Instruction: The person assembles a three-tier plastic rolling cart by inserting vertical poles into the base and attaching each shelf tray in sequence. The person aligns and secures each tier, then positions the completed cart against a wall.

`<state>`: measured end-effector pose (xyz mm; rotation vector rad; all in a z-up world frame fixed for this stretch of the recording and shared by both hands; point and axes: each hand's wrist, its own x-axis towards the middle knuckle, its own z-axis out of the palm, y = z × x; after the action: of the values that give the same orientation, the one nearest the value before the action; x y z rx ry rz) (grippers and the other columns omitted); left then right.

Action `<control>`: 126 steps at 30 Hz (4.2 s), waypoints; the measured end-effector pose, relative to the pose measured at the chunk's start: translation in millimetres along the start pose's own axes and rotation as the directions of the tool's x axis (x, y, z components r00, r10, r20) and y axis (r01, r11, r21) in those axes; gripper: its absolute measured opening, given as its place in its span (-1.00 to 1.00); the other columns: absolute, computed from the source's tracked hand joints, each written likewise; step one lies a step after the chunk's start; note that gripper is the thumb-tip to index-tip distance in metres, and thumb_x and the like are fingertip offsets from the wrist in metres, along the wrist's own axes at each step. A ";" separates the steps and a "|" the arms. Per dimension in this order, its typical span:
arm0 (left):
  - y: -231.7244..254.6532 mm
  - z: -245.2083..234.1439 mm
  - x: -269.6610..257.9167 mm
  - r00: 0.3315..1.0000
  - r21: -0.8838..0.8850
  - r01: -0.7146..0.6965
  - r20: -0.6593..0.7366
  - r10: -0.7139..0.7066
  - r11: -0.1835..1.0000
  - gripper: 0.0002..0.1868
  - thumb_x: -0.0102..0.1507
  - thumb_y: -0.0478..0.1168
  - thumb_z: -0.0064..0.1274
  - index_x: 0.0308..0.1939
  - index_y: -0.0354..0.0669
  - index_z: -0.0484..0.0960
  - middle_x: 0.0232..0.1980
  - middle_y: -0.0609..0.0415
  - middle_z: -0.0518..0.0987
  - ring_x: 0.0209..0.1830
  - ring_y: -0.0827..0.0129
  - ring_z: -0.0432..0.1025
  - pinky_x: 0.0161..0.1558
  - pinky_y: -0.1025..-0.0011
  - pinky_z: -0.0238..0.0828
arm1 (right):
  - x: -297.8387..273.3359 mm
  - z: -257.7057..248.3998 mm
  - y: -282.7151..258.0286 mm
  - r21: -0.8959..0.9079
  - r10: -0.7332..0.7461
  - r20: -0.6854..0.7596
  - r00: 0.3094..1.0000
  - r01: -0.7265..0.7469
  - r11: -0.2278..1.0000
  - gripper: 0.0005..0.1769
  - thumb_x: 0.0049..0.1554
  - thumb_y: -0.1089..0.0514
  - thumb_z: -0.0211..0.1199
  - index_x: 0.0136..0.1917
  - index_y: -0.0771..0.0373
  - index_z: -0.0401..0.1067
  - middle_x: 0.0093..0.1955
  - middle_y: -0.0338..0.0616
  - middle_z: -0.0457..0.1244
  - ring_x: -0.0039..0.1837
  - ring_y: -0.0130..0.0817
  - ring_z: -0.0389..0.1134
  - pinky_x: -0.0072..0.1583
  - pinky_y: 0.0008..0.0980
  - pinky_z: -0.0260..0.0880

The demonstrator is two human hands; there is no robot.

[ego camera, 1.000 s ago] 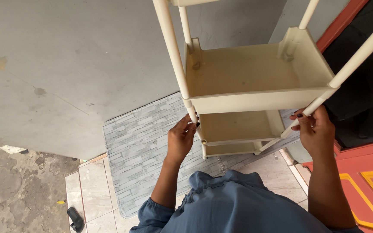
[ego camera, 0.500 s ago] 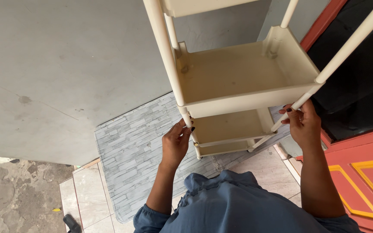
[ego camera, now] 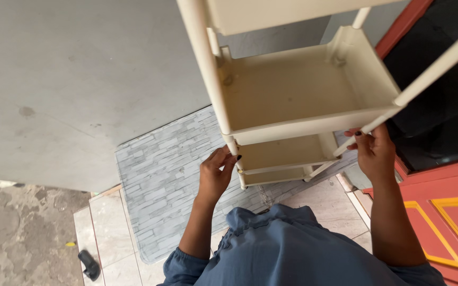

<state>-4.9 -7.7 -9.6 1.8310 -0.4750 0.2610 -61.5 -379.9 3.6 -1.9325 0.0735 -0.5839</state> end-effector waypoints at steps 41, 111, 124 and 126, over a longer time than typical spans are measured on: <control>-82.1 31.1 -50.1 0.955 0.168 0.217 0.165 -0.245 0.962 -0.53 0.23 -0.34 0.23 0.23 -0.03 0.61 0.05 0.02 0.70 -0.10 0.30 0.64 -0.14 0.40 0.64 | -23.6 0.2 67.1 -0.177 0.237 0.224 0.945 -0.200 0.964 -0.67 0.43 0.00 -0.17 0.21 0.29 0.23 0.21 -0.05 0.35 0.17 -0.25 0.43 0.20 -0.28 0.51; -87.1 46.0 -42.7 0.996 0.122 0.093 -0.013 -0.093 0.988 -0.65 0.28 -0.38 0.10 0.16 -0.20 0.62 0.07 -0.14 0.65 -0.25 0.30 0.58 -0.37 0.49 0.56 | -22.4 -11.0 116.8 -0.230 0.253 0.238 0.938 -0.199 0.953 -0.76 0.35 0.12 0.11 0.21 0.23 0.47 0.05 -0.11 0.41 0.08 -0.36 0.47 0.14 -0.37 0.51; -135.6 58.1 -20.4 0.883 0.066 0.467 -0.084 -0.462 0.882 -0.67 0.29 -0.24 0.16 0.14 -0.14 0.66 -0.17 -0.07 0.76 -0.17 0.37 0.65 -0.13 0.39 0.51 | -11.1 16.4 145.9 -0.295 0.263 0.280 0.923 -0.178 0.939 -0.85 0.30 0.19 0.16 0.13 0.24 0.44 -0.01 -0.11 0.41 0.11 -0.28 0.45 0.16 -0.30 0.44; -152.4 50.8 -7.9 0.889 0.041 0.452 -0.102 -0.446 0.891 -0.67 0.28 -0.27 0.16 0.13 -0.16 0.67 -0.16 -0.06 0.76 -0.17 0.40 0.64 -0.13 0.40 0.52 | 0.0 31.9 149.0 -0.269 0.207 0.280 0.937 -0.131 0.954 -0.86 0.29 0.18 0.18 0.10 0.24 0.45 -0.02 -0.10 0.41 0.11 -0.25 0.46 0.16 -0.26 0.45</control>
<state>53.1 -16.4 -159.4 1.9247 0.0312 0.0390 -16.4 -417.4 -137.1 -2.2110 0.1204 -0.1590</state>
